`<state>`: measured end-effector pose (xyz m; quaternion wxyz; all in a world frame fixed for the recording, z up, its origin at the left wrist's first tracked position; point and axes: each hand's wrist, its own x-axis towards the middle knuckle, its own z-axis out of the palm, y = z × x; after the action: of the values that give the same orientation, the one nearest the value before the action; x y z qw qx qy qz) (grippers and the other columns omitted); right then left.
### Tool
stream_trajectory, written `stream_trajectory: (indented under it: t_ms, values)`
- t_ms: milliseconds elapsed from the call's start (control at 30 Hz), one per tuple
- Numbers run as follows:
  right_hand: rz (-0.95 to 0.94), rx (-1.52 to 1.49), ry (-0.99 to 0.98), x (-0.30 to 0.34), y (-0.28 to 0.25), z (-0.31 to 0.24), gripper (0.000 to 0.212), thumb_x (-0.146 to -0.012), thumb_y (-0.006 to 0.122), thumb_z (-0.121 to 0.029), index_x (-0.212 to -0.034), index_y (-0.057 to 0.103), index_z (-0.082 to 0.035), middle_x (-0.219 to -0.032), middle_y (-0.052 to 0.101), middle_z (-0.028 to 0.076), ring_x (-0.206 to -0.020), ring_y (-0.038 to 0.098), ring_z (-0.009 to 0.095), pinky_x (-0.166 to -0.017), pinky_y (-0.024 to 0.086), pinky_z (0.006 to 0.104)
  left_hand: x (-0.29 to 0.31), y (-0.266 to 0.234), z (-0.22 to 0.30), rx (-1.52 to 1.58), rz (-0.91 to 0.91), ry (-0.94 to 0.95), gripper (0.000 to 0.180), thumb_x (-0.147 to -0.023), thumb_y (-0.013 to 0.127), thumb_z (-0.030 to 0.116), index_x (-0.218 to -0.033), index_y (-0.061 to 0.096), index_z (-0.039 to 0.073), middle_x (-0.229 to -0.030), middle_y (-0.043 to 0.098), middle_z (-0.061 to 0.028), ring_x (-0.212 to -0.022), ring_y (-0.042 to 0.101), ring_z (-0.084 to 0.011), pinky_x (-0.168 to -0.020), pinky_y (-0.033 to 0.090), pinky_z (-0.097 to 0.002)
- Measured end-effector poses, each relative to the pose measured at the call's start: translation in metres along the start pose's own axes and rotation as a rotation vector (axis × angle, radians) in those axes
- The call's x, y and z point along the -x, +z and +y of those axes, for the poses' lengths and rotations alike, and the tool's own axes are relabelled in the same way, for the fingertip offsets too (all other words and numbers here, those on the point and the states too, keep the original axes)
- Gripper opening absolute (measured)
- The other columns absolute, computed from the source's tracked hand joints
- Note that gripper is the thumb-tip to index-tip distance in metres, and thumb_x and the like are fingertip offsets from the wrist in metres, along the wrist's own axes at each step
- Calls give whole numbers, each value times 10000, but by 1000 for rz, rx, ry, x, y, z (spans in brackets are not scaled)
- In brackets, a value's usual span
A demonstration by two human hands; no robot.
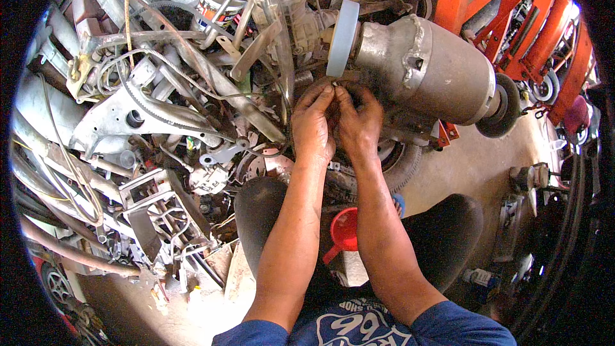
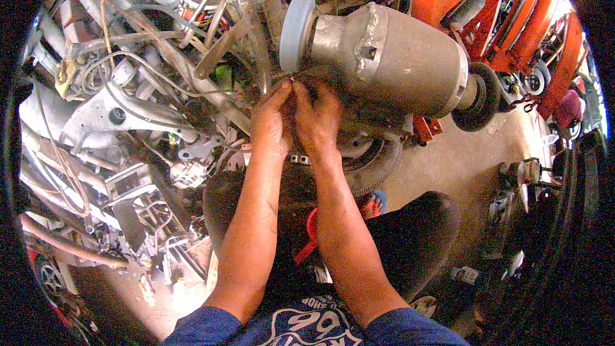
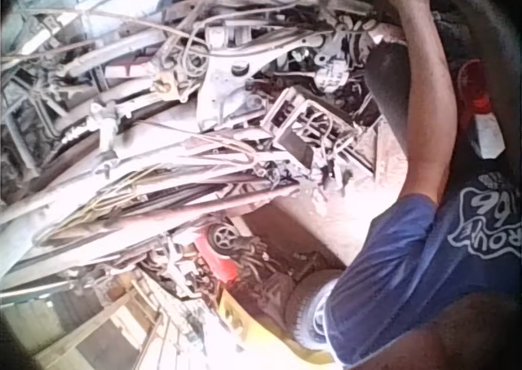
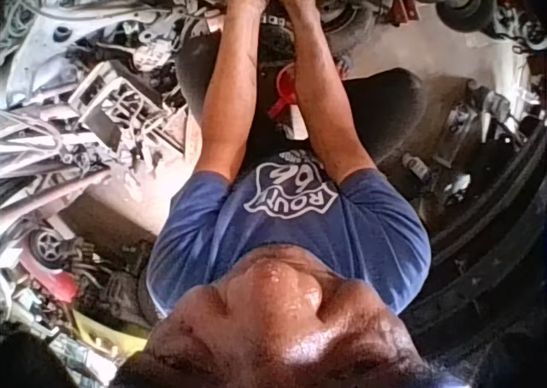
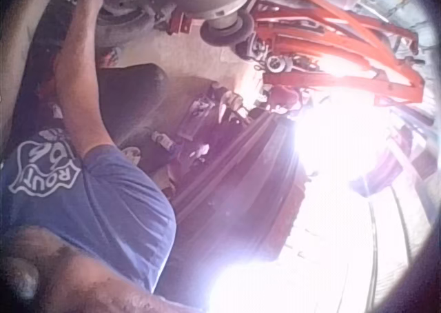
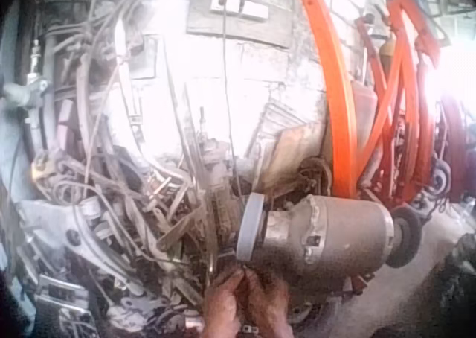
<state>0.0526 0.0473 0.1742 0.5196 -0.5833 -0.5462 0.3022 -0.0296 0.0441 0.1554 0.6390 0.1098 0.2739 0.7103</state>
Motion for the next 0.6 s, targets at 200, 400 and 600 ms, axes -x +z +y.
stream_trajectory:
  t_ms: [200,400,600]
  values:
    - [-22,83,11,-9,-4,-7,240,-957,683,-154,-1089,723,42,-1014,754,152,-913,681,199,-855,536,344,-8,-5,-11,50,20,-31,236,-936,696,65,-1156,694,-19,-1121,714,-108,-1006,665,-204,-931,520,-329]
    - [-55,16,-26,-13,-5,-5,283,-951,661,-218,-1068,727,31,-1016,741,214,-930,701,335,-870,535,415,-13,-9,-16,42,40,-10,262,-933,692,55,-1181,683,-27,-1152,706,-118,-1043,655,-213,-953,511,-337]
    - [-57,-13,-35,-14,-3,-6,288,-956,637,-208,-1114,710,20,-1066,732,236,-1006,707,383,-924,524,430,-9,-6,-17,73,22,21,272,-943,697,81,-1189,679,-34,-1158,702,-120,-1053,653,-213,-957,510,-330]
